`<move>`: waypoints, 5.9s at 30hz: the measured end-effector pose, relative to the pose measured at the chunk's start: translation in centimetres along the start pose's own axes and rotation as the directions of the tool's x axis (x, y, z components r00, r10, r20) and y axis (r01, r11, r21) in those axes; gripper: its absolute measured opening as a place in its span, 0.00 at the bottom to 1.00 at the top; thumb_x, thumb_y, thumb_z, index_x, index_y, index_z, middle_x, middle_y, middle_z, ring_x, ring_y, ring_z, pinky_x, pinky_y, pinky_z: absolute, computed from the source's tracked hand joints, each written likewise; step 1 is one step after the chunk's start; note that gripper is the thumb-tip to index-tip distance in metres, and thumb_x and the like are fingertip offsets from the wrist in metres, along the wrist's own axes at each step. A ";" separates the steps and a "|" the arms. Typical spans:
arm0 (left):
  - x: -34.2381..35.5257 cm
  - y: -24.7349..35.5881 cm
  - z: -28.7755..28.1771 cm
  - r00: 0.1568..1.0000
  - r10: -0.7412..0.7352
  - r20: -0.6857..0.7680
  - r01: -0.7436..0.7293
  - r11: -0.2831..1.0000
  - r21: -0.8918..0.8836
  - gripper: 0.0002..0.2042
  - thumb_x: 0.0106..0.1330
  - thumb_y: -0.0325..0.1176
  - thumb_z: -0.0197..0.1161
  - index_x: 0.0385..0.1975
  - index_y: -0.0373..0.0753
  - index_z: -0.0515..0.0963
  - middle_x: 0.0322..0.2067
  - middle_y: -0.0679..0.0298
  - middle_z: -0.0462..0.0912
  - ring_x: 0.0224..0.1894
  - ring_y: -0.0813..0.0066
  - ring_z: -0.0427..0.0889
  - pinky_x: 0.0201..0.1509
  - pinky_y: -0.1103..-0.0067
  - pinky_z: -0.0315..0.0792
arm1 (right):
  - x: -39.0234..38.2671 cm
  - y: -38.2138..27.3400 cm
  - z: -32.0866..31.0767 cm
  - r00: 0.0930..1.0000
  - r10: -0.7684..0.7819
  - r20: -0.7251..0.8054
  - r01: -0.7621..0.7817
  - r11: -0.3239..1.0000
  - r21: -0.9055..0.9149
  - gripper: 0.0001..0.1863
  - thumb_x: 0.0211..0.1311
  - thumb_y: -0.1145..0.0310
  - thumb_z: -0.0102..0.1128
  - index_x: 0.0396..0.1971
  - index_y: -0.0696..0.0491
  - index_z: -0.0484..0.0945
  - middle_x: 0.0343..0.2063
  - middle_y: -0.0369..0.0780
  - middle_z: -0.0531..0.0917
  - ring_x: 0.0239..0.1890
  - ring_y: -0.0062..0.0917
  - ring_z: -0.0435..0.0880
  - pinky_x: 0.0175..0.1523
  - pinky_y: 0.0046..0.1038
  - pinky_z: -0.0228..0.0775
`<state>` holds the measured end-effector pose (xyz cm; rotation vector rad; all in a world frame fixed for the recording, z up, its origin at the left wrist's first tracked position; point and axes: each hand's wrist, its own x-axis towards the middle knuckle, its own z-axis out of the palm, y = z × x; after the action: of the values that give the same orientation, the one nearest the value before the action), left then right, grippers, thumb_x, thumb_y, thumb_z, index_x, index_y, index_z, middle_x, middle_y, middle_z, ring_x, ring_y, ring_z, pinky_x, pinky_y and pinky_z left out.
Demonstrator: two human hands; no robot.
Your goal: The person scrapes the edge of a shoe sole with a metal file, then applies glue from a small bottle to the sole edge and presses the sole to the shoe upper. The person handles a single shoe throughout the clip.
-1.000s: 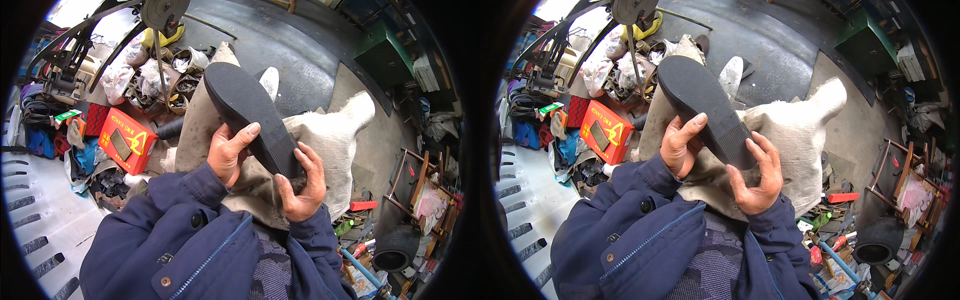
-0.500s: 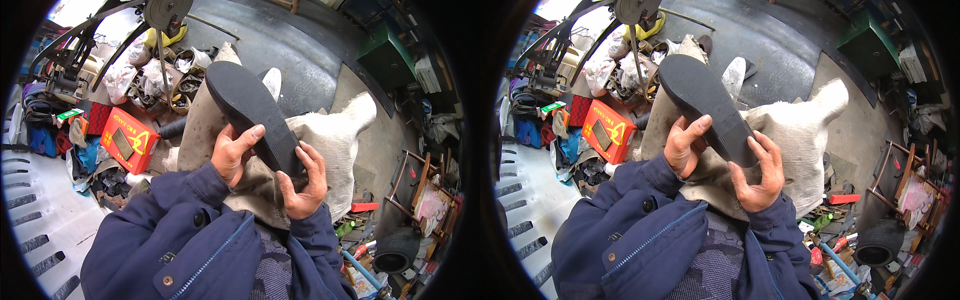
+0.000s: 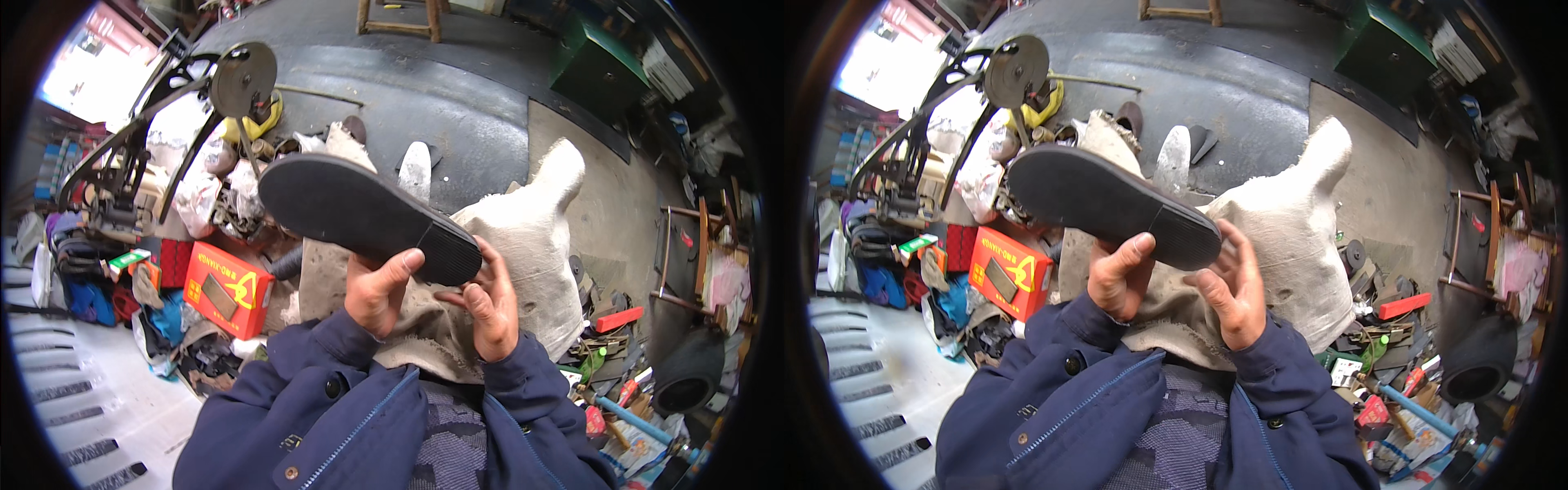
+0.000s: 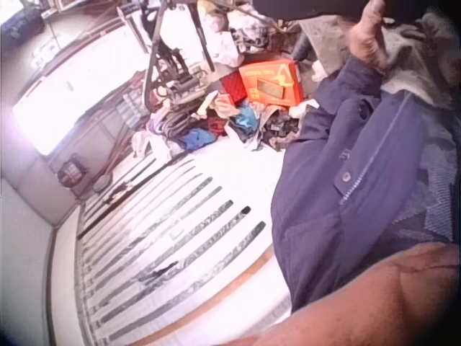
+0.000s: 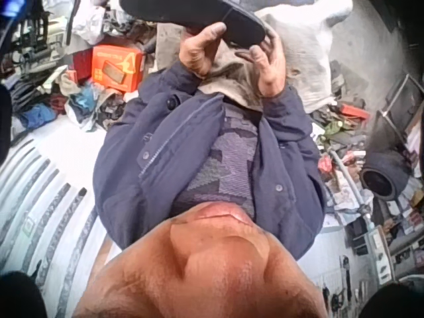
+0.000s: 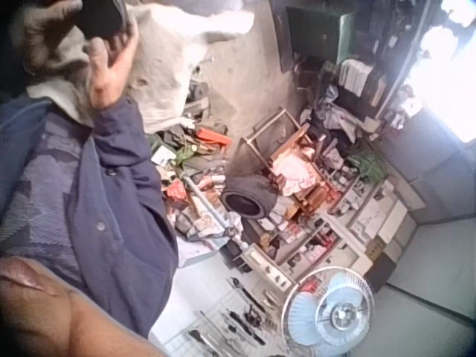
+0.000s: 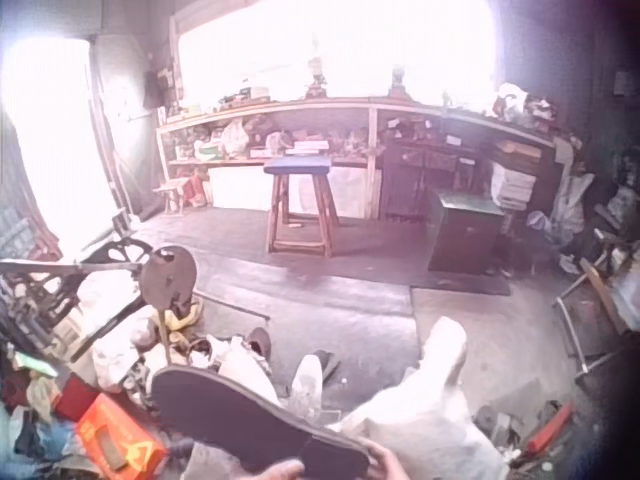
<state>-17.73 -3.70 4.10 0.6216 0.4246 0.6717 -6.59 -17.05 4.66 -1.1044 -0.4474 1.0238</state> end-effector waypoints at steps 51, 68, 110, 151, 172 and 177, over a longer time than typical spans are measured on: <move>2.1 -0.7 0.2 0.949 -0.065 0.309 -0.152 0.764 0.627 0.32 0.72 0.33 0.58 0.73 0.34 0.55 0.65 0.46 0.71 0.67 0.58 0.73 0.68 0.71 0.66 | 2.8 -1.5 -1.8 0.922 -0.360 -0.141 0.193 0.745 -0.638 0.21 0.64 0.84 0.62 0.58 0.65 0.77 0.37 0.33 0.73 0.37 0.13 0.72 0.46 0.15 0.66; 2.3 -0.3 0.2 0.953 -0.070 0.293 -0.116 0.812 0.572 0.29 0.69 0.30 0.57 0.70 0.35 0.59 0.60 0.49 0.74 0.62 0.59 0.76 0.65 0.71 0.68 | 3.4 -2.1 -2.0 0.941 -0.336 -0.042 0.230 0.726 -0.648 0.28 0.58 0.79 0.70 0.60 0.62 0.75 0.46 0.38 0.72 0.40 0.19 0.77 0.39 0.18 0.74; 2.7 -1.1 0.4 0.944 -0.051 0.326 -0.123 0.863 0.490 0.32 0.65 0.27 0.66 0.68 0.31 0.61 0.58 0.53 0.75 0.59 0.70 0.76 0.64 0.76 0.67 | 3.9 -3.7 -3.9 0.918 -0.347 0.194 0.357 0.503 -0.787 0.44 0.39 0.67 0.84 0.61 0.59 0.74 0.50 0.47 0.73 0.45 0.33 0.79 0.48 0.31 0.76; 1.7 7.0 1.2 0.787 -0.426 0.446 -0.411 0.177 0.894 0.12 0.51 0.23 0.66 0.36 0.35 0.75 0.32 0.55 0.81 0.37 0.63 0.84 0.39 0.68 0.74 | 2.8 -11.1 -1.2 0.854 0.038 0.519 0.491 0.275 -0.827 0.18 0.54 0.65 0.70 0.43 0.56 0.78 0.35 0.48 0.83 0.38 0.46 0.83 0.44 0.42 0.74; -3.3 -1.5 -0.2 0.978 -0.209 0.000 0.200 0.932 0.302 0.17 0.66 0.29 0.68 0.51 0.35 0.72 0.44 0.65 0.81 0.46 0.82 0.78 0.53 0.81 0.72 | -0.4 0.2 -0.6 0.999 -0.043 -0.032 0.038 0.990 -0.136 0.24 0.64 0.73 0.65 0.59 0.62 0.72 0.50 0.40 0.81 0.54 0.23 0.78 0.64 0.27 0.66; -3.2 -0.9 0.0 0.972 -0.233 0.023 0.184 0.822 0.539 0.15 0.66 0.32 0.68 0.46 0.36 0.71 0.39 0.67 0.79 0.42 0.85 0.75 0.48 0.83 0.70 | 0.1 1.0 -1.9 0.999 0.040 -0.030 -0.038 0.997 0.072 0.25 0.63 0.75 0.65 0.59 0.62 0.73 0.53 0.41 0.81 0.57 0.26 0.78 0.66 0.28 0.65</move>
<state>-19.63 -6.44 4.04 1.1142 0.5953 0.3034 -5.53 -17.90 2.96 -1.0674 -0.3627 1.0475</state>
